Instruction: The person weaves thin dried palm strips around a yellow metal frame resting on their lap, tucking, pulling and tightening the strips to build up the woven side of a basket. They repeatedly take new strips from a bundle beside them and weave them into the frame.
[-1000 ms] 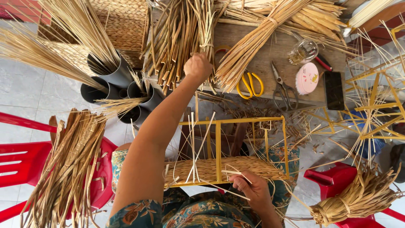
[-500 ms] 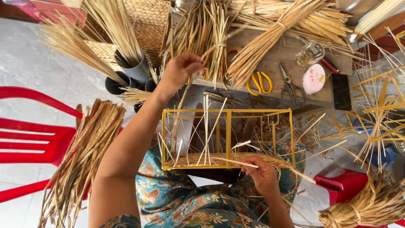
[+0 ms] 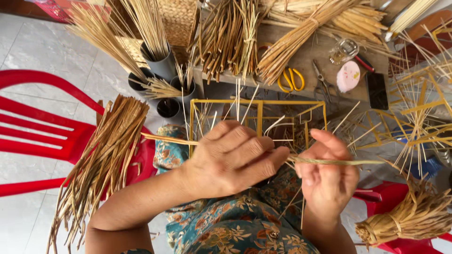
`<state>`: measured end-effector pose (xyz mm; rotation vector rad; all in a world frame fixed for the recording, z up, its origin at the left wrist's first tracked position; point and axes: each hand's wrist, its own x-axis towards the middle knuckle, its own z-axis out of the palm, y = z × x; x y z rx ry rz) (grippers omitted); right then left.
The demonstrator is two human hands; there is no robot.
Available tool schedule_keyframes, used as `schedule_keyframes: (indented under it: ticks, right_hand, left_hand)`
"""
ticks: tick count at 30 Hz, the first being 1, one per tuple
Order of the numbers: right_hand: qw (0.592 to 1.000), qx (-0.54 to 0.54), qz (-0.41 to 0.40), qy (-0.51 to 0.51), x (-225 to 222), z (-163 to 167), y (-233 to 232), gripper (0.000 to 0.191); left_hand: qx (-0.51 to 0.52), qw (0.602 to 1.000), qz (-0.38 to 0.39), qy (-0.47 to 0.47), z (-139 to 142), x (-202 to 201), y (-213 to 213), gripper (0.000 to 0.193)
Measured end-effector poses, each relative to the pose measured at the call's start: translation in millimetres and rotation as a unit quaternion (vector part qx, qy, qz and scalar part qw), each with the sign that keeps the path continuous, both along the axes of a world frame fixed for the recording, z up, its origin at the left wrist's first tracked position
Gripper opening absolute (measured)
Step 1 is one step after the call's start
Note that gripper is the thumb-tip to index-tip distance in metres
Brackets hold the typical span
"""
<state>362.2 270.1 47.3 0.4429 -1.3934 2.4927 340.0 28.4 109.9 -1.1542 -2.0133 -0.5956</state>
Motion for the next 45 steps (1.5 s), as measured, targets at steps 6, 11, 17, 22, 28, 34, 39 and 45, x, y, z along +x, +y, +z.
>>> schedule_keyframes:
  ticks: [6, 11, 17, 22, 28, 34, 39, 45]
  right_hand:
    - [0.995, 0.067, -0.062, 0.025, 23, -24, 39, 0.013]
    - [0.986, 0.128, -0.086, 0.058, 37, -46, 86, 0.017]
    - [0.99, 0.091, -0.111, -0.001, 42, -50, 111, 0.017]
    - [0.986, 0.045, -0.154, -0.039, 44, -62, 132, 0.016]
    - [0.978, 0.003, -0.205, -0.045, 51, -101, 203, 0.018]
    - [0.943, 0.172, -0.236, -0.157, 77, -83, 265, 0.018]
    - [0.81, 0.491, 0.001, -0.32, 79, -86, 254, 0.02]
    - [0.604, 0.665, 0.287, -0.332, 84, -64, 243, 0.026]
  left_hand:
    - [0.101, 0.96, -0.013, -0.26, -56, 42, 17, 0.032]
    - [0.257, 0.68, -0.147, -0.67, -121, 55, 16, 0.031]
    - [0.305, 0.54, -0.201, -0.758, -152, 55, 22, 0.026]
    - [0.222, 0.794, -0.046, -0.564, -141, 61, 27, 0.018]
    - [0.166, 0.92, 0.06, -0.35, -131, 63, 12, 0.019]
    - [0.178, 0.911, 0.08, -0.363, -148, 67, -32, 0.019]
    - [0.262, 0.789, 0.261, -0.491, -186, 81, -76, 0.016]
    - [0.353, 0.728, 0.238, -0.538, -239, 79, -81, 0.028]
